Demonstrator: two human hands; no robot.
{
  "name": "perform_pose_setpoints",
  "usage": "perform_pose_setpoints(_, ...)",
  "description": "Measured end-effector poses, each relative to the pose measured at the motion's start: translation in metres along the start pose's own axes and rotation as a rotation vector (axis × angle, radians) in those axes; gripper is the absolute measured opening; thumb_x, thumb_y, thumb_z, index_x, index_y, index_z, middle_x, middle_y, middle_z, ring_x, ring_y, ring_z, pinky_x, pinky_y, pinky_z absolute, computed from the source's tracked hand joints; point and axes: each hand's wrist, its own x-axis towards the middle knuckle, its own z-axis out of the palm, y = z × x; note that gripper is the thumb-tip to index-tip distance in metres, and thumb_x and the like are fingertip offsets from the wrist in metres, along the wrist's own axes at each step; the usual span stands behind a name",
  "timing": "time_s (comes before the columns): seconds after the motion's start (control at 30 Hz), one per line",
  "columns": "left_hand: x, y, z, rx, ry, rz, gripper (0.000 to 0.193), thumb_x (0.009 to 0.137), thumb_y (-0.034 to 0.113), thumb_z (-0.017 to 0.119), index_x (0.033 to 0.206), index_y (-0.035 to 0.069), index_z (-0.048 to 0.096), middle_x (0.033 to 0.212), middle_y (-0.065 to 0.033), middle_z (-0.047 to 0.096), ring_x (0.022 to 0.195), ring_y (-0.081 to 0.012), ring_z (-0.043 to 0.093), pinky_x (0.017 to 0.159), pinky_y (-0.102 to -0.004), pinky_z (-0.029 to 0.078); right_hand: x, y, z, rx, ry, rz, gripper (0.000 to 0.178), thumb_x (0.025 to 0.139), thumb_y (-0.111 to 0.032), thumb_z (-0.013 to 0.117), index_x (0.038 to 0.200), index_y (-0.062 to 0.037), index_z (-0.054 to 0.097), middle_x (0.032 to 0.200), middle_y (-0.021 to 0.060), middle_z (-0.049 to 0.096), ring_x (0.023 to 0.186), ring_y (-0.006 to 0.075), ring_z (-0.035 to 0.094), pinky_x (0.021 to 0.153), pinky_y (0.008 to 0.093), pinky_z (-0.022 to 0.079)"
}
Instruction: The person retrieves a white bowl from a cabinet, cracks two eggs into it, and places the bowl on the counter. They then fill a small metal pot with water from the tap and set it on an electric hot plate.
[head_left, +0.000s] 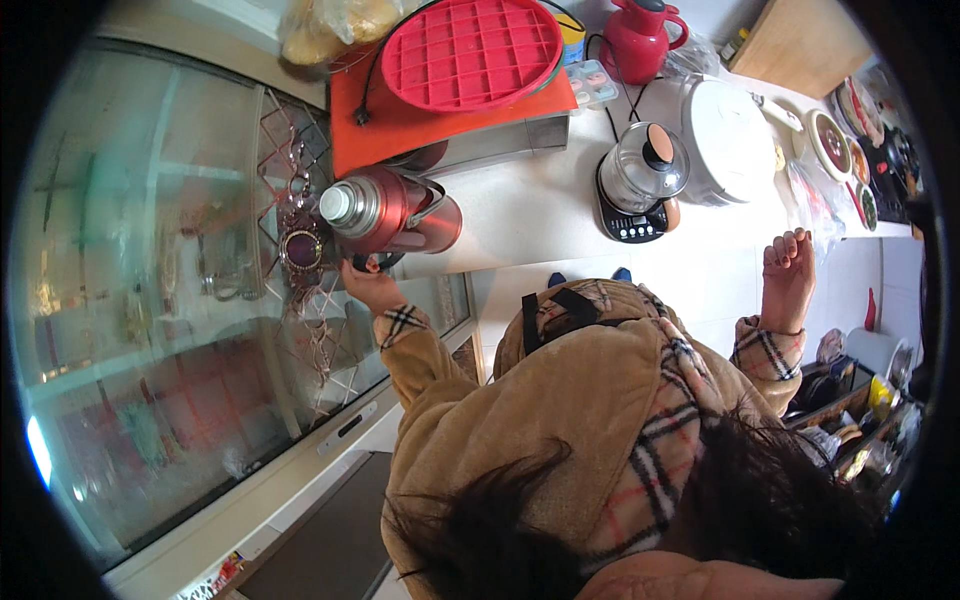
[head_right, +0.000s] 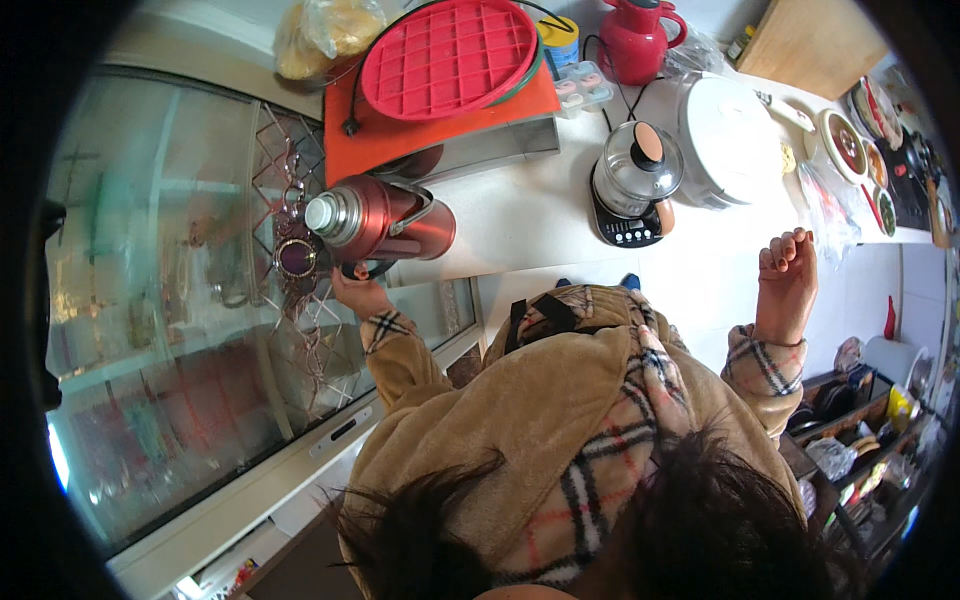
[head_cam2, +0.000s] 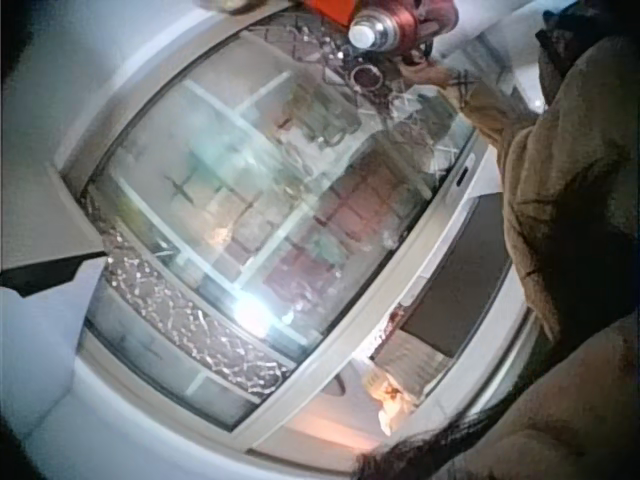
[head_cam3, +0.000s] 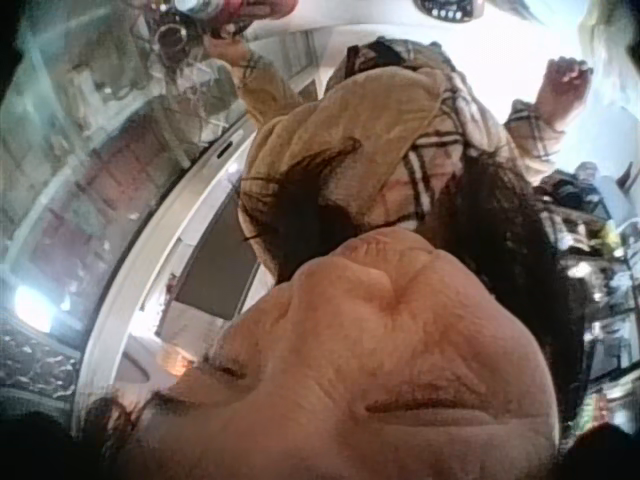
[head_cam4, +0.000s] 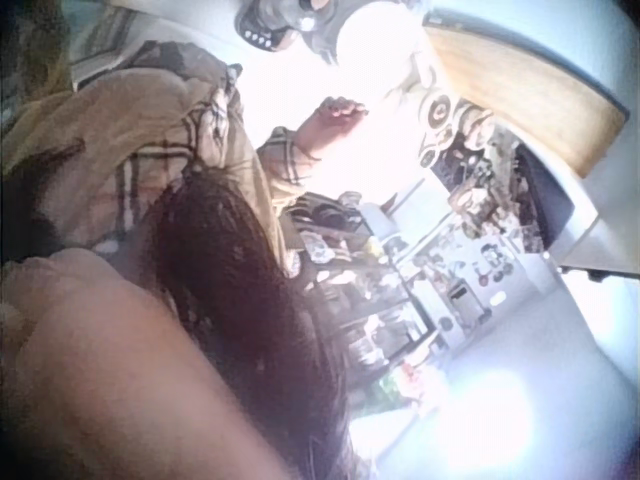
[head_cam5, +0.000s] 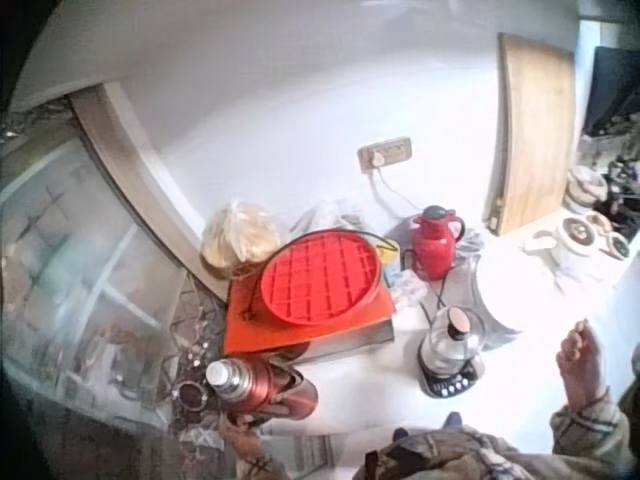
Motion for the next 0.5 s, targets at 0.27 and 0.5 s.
perform_pose_setpoints(0.27,-0.039,0.050,-0.020,0.169,0.102,0.093,0.033,0.096,0.027,0.052,0.119,0.005,0.058,0.114,-0.0072,0.061,0.091,-0.0180,0.056,0.080,-0.0315,0.044,-0.031,0.012,-0.003,-0.009,-0.046,0.018,0.015,0.106,-0.020,0.046,0.100,-0.0093,0.055,0.077,-0.0044,0.047,0.065,0.0053,0.042,0.061,0.0212,0.037)
perform_pose_setpoints(0.5,-0.036,0.026,0.002,0.041,0.339,0.498,0.024,0.078,0.020,0.067,0.092,0.001,0.067,0.092,-0.0091,0.061,0.067,-0.0175,0.044,0.063,-0.0315,0.037,-0.008,0.053,-0.031,-0.523,0.151,0.039,0.015,0.098,-0.022,0.053,0.103,-0.0091,0.059,0.081,-0.0031,0.055,0.071,0.0065,0.048,0.067,0.0219,0.040)
